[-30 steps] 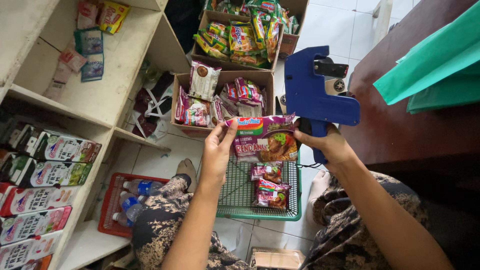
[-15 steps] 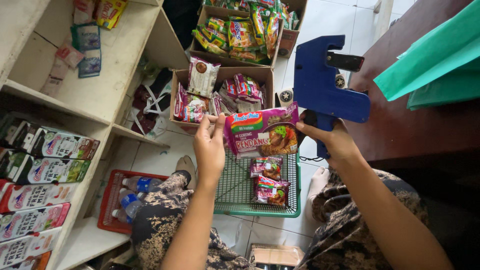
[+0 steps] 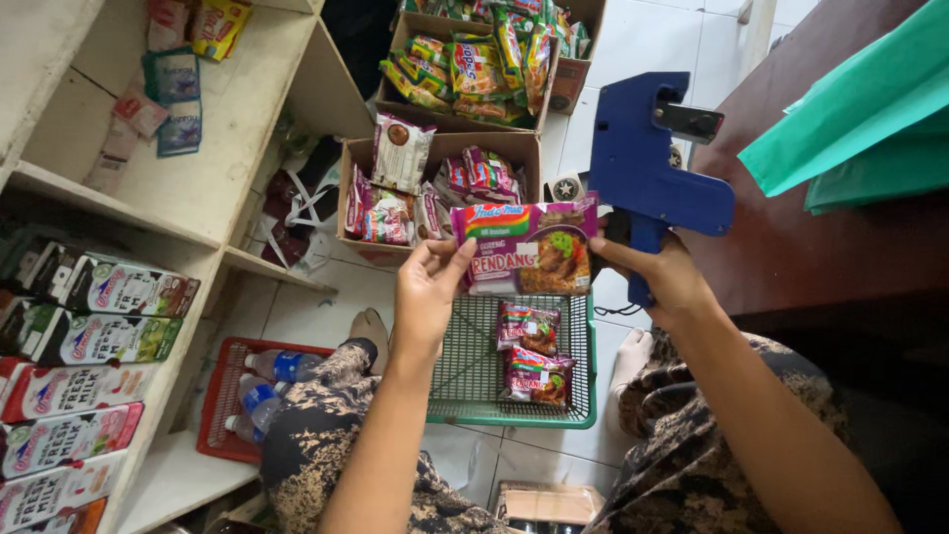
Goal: The person picks up noodle packets from a box and place them into a green basket while holding a blue tape dispenser.
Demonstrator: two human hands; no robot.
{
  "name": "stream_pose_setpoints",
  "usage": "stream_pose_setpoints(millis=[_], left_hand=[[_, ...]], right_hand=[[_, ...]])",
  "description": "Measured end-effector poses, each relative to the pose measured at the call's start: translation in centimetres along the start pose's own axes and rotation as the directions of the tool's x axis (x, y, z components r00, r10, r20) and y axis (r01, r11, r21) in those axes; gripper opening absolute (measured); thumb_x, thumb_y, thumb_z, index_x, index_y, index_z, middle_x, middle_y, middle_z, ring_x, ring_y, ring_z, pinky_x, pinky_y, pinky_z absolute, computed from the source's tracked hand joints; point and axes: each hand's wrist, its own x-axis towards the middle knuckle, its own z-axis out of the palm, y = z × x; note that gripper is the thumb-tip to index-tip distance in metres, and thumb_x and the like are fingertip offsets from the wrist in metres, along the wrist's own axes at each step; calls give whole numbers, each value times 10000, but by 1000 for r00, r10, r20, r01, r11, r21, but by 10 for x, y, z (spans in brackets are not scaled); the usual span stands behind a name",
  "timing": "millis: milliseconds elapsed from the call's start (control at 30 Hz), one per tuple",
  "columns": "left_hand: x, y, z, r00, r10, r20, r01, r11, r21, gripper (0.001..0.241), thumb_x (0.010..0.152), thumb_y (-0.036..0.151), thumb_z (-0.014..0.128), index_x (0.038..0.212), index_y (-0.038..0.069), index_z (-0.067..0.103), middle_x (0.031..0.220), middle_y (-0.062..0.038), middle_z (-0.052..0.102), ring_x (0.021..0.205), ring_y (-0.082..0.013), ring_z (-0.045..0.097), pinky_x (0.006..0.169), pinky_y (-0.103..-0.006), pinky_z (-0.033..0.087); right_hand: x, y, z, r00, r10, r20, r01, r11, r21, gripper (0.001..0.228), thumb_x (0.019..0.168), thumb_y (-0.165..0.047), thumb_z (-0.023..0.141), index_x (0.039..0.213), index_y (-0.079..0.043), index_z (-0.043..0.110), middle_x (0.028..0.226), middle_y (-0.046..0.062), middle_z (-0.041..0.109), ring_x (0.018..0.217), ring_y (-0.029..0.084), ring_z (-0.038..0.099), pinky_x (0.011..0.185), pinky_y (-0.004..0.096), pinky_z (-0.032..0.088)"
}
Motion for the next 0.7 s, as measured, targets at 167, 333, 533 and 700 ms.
stream_pose_setpoints(millis=[167, 333, 533, 700], left_hand=[[0, -2, -4, 999, -19, -28, 17, 998, -68, 157, 932, 143, 747, 975, 39, 637, 972, -67, 727, 874, -104, 661, 799, -267, 534], [2, 6, -9, 991, 129, -45, -131, 989, -61, 152, 987, 138, 718, 912, 84, 597, 956, -31, 721, 882, -65, 631, 851, -219, 501], [1, 11, -10, 995, 93, -34, -94, 996, -12, 156, 966, 115, 703, 913, 90, 559, 887, 11, 684, 821, -27, 570, 748, -199, 463], [7, -4, -13, 985, 148, -89, -141, 987, 81, 161, 1010, 142, 707, 951, 73, 575, 837, 6, 653, 735, -21, 494, 629, -189, 381]], right_hand=[[-6, 0, 5, 1000, 6, 22, -2, 984, -179, 409, 717, -53, 863, 1078, -42, 671, 974, 17, 707, 893, 128, 691, 808, 278, 565], [-6, -4, 7, 1000, 1, 20, 2, 988, -157, 380, 750, -58, 874, 1074, -17, 680, 928, 41, 688, 796, 137, 637, 715, 290, 520], [0, -7, 10, 999, -44, -24, 38, 979, -201, 379, 741, -75, 863, 1070, -40, 676, 941, 18, 697, 820, 108, 667, 731, 266, 543], [-6, -8, 6, 997, -78, 0, 75, 968, -240, 285, 835, -84, 825, 1084, 5, 720, 959, 93, 735, 818, 138, 660, 729, 280, 515]])
